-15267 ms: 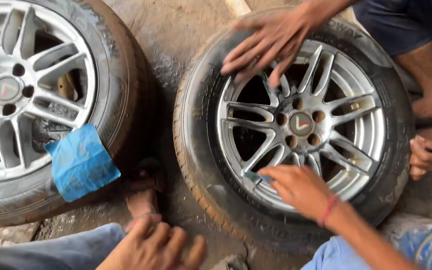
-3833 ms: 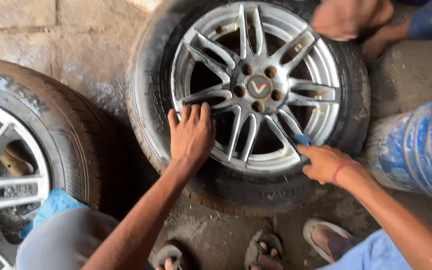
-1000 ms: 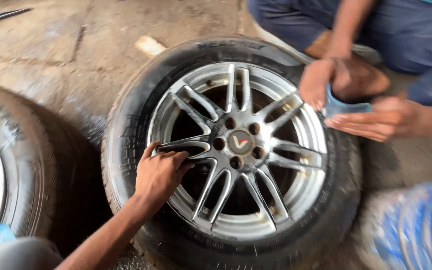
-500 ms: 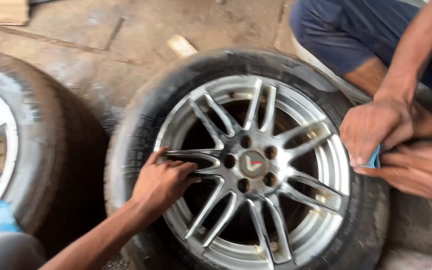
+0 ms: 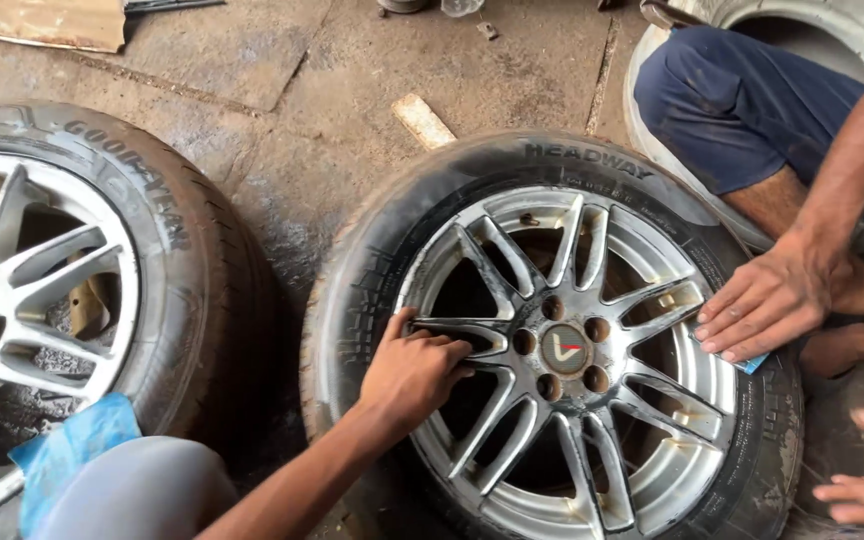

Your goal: Cleaning and wiping down car tire rims using a cloth and blue padding.

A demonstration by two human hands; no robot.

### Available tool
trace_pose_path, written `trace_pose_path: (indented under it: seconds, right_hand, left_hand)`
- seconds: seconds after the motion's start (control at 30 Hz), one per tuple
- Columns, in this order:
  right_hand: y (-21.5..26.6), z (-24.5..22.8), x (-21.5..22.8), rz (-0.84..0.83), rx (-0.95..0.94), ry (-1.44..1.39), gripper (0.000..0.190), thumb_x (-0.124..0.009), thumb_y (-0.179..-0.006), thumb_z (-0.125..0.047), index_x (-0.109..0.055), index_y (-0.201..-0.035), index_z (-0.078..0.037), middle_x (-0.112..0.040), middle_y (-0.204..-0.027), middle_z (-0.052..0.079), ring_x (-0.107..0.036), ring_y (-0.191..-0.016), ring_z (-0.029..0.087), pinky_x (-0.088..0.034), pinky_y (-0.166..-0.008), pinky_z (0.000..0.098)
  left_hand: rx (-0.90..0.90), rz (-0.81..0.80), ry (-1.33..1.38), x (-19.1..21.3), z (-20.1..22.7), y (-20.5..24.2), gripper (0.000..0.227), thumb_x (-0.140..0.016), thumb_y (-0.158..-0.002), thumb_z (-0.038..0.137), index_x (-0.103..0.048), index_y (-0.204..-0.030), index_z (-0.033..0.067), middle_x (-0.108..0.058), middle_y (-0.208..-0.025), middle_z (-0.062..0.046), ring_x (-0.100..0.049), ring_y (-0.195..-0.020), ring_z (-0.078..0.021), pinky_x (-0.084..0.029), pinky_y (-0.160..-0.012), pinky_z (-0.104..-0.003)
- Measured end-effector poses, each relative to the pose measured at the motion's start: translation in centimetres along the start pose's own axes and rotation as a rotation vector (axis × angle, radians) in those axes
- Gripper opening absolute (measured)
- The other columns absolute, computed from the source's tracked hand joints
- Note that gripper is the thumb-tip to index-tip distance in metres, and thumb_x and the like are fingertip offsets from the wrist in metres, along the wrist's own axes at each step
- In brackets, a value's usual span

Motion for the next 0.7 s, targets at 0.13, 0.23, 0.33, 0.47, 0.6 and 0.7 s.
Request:
trace_pose_path:
  seconds: [0.13,0.23,0.33,0.47,0.6,0.7]
  right_hand:
    - [-8.0,-32.7,-18.7,0.245,-0.02,0.057,0.04,-0.074,-0.082,-0.025,-0.075,-0.117,-0.005,-0.078,-0.099,0.01,-0.07,-0.089,0.014,-0.056,-0.076,0.0311]
    - [-19.6,-40.9,-23.1,0.419,-0.025,0.109,0.042,-0.081,-0.078,-0.03,-0.079,-0.114,-0.008,-0.081,-0.09,0.008,-0.073,-0.078,0.011,-0.058,-0.069,0.0288]
    - [-27.1,-43.7,-24.3,0.353,0.119,0.5,0.026,-0.08,-0.078,-0.021,-0.079,-0.102,-0.012,-0.078,-0.093,0.008,-0.075,-0.087,0.024,-0.057,-0.081,0.0375]
    - [-31.0,-42.5,-26.5,0.421,0.183,0.692,0.021,-0.078,-0.076,-0.015,-0.073,-0.096,-0.01,-0.073,-0.092,0.01,-0.071,-0.091,0.032,-0.055,-0.081,0.0428]
    - [-30.0,-43.8,-26.2,0.474,0.085,0.656,0.025,-0.077,-0.076,-0.01,-0.064,-0.097,-0.008,-0.071,-0.096,0.009,-0.069,-0.093,0.034,-0.054,-0.079,0.0456]
    - [-31.3,-43.5,-26.7,0.487,0.143,0.626,0.026,-0.076,-0.075,-0.009,-0.065,-0.098,-0.008,-0.071,-0.096,0.01,-0.069,-0.093,0.034,-0.054,-0.078,0.0457]
  left_hand:
    - [-0.027,-0.014,0.029,0.2,-0.2,0.1,0.023,-0.065,-0.094,0.031,-0.072,-0.109,0.0152,-0.075,-0.097,-0.003,-0.067,-0.106,-0.0256,-0.026,-0.117,-0.053]
    - [-0.032,0.024,0.048,-0.8,-0.6,0.4,0.025,-0.066,-0.093,0.031,-0.072,-0.113,0.0164,-0.073,-0.094,-0.008,-0.067,-0.102,-0.0279,-0.026,-0.116,-0.054]
    - [-0.112,0.182,0.007,-2.1,-1.0,1.1,0.023,-0.07,-0.088,0.026,-0.072,-0.105,0.01,-0.073,-0.097,-0.009,-0.065,-0.107,-0.0281,-0.027,-0.117,-0.053]
    - [-0.058,0.235,0.103,0.7,-0.3,2.6,0.019,-0.067,-0.091,0.02,-0.07,-0.108,0.0105,-0.072,-0.111,-0.007,-0.061,-0.12,-0.0257,-0.027,-0.121,-0.054]
    - [-0.039,0.527,0.049,1.3,-0.8,2.4,0.048,-0.067,-0.077,0.014,-0.062,-0.124,0.0057,-0.063,-0.128,-0.016,-0.047,-0.134,-0.034,-0.022,-0.113,-0.063]
    - [0.041,0.374,0.039,0.9,-1.6,2.0,0.052,-0.068,-0.078,0.014,-0.059,-0.128,0.0043,-0.06,-0.129,-0.015,-0.041,-0.138,-0.0358,-0.018,-0.114,-0.065]
Point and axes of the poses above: each hand's wrist, its own y-axis away from the middle knuckle, its own x-axis out of the back of the hand, z = x × y, the point moved 1 cm from there along -y, towards the middle knuckle
